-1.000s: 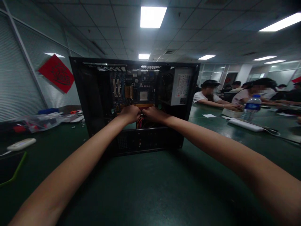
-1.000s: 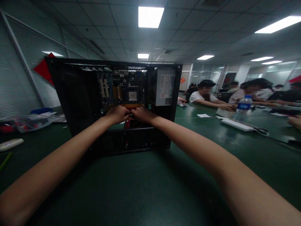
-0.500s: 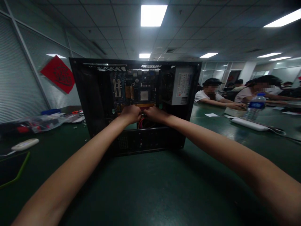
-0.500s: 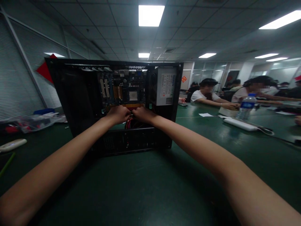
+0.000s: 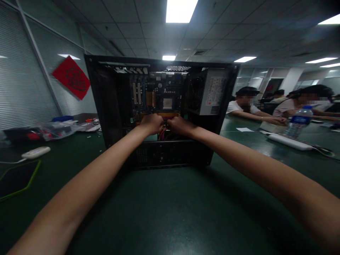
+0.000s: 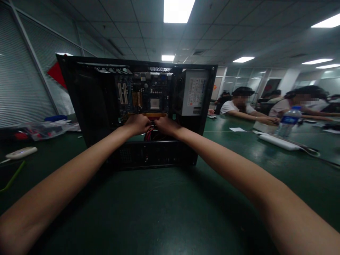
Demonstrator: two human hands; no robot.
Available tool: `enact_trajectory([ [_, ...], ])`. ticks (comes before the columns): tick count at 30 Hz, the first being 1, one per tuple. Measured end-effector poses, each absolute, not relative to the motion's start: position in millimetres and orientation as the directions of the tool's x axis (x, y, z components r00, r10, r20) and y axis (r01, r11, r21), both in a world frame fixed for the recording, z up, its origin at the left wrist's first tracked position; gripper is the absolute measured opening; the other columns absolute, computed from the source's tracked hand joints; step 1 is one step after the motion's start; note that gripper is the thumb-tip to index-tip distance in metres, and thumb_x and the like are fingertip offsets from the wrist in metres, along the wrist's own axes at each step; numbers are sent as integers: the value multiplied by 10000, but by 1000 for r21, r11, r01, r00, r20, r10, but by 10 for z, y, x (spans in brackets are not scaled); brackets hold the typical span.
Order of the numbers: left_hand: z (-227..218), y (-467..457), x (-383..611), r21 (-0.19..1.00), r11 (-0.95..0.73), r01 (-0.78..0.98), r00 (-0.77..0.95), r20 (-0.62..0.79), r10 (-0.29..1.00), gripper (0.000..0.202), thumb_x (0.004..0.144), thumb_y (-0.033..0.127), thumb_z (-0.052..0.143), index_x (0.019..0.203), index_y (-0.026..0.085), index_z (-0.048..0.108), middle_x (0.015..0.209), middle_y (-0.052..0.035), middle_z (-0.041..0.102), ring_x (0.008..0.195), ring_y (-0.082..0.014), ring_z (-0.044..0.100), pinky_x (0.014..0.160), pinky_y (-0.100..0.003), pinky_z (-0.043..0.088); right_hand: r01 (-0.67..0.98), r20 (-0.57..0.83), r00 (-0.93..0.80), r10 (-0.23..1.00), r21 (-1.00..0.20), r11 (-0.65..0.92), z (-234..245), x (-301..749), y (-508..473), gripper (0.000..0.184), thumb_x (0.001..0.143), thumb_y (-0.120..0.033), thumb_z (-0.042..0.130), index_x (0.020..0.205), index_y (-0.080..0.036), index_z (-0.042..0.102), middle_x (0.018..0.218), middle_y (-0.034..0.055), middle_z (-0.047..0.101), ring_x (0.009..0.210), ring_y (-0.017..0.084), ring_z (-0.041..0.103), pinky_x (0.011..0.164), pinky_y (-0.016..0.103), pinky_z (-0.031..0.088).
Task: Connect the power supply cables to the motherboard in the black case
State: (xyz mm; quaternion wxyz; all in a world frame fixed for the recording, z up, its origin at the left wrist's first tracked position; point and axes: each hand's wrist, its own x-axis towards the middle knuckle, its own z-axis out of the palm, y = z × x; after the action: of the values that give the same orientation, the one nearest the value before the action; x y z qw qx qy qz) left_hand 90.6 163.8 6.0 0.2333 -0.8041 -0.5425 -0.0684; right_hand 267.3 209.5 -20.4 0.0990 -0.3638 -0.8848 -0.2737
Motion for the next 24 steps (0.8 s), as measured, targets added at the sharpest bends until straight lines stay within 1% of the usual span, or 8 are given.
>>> enact_trajectory([
  [3, 54, 1649, 910, -306, -298, 904, 401, 369, 838, 374, 934, 338, 506, 1068, 170, 812, 1019, -176, 780, 952, -315, 733, 786, -368, 526, 713, 389, -701, 598, 383, 588, -211, 2680, 2110, 287, 1029, -224, 512, 1165, -71, 713, 1060, 213, 756, 957, 281, 735, 774, 323, 482],
  [6, 53, 1646, 918, -313, -298, 902, 405, 371, 836, 374, 935, 332, 510, 1076, 155, 809, 1030, -191, 776, 976, -327, 731, 799, -378, 530, 714, 401, -700, 591, 364, 598, -217, 2682, 2135, 301, 1037, -264, 512, 1174, -85, 712, 1071, 200, 759, 950, 279, 735, 780, 329, 482],
  [10, 57, 1641, 941, -305, -303, 903, 406, 376, 833, 370, 921, 301, 527, 1103, 125, 798, 1075, -221, 765, 1017, -354, 725, 838, -411, 540, 706, 403, -707, 581, 370, 603, -223, 2686, 2179, 272, 1014, -219, 526, 1157, -85, 714, 1115, 198, 753, 997, 276, 728, 814, 332, 486],
  [13, 53, 1650, 951, -272, -307, 912, 395, 379, 837, 363, 910, 293, 545, 1105, 109, 790, 1088, -231, 760, 1028, -367, 724, 847, -424, 545, 695, 406, -718, 565, 381, 609, -214, 2692, 2185, 270, 1000, -215, 548, 1157, -69, 712, 1145, 212, 742, 1062, 282, 711, 862, 335, 488],
  [17, 10, 1657, 933, -196, -328, 924, 380, 386, 841, 348, 947, 344, 522, 1034, 144, 794, 1056, -185, 775, 999, -331, 740, 807, -381, 549, 662, 399, -749, 529, 409, 628, -167, 2682, 2100, 292, 1005, -235, 538, 1180, -78, 711, 1185, 203, 728, 1117, 289, 688, 912, 344, 487],
  [19, -26, 1653, 916, -155, -369, 916, 400, 389, 830, 367, 966, 414, 523, 1077, 173, 776, 1105, -151, 777, 1011, -305, 742, 791, -350, 550, 646, 398, -763, 510, 435, 627, -140, 2671, 2024, 300, 1002, -250, 542, 1194, -87, 707, 1185, 189, 723, 1107, 288, 683, 915, 351, 491],
  [21, -58, 1648, 900, -124, -422, 898, 435, 392, 811, 394, 955, 477, 562, 1166, 193, 736, 1178, -120, 768, 1044, -280, 737, 793, -320, 550, 626, 401, -780, 480, 481, 614, -121, 2666, 1950, 326, 987, -273, 570, 1221, -79, 688, 1200, 191, 703, 1119, 305, 661, 890, 366, 503],
  [24, -74, 1637, 886, -109, -485, 867, 487, 387, 783, 398, 939, 449, 607, 1222, 182, 696, 1221, -106, 756, 1076, -247, 726, 828, -287, 547, 583, 404, -812, 421, 545, 603, -104, 2674, 1871, 344, 967, -299, 597, 1199, -58, 674, 1198, 197, 670, 1146, 329, 619, 833, 377, 509],
])
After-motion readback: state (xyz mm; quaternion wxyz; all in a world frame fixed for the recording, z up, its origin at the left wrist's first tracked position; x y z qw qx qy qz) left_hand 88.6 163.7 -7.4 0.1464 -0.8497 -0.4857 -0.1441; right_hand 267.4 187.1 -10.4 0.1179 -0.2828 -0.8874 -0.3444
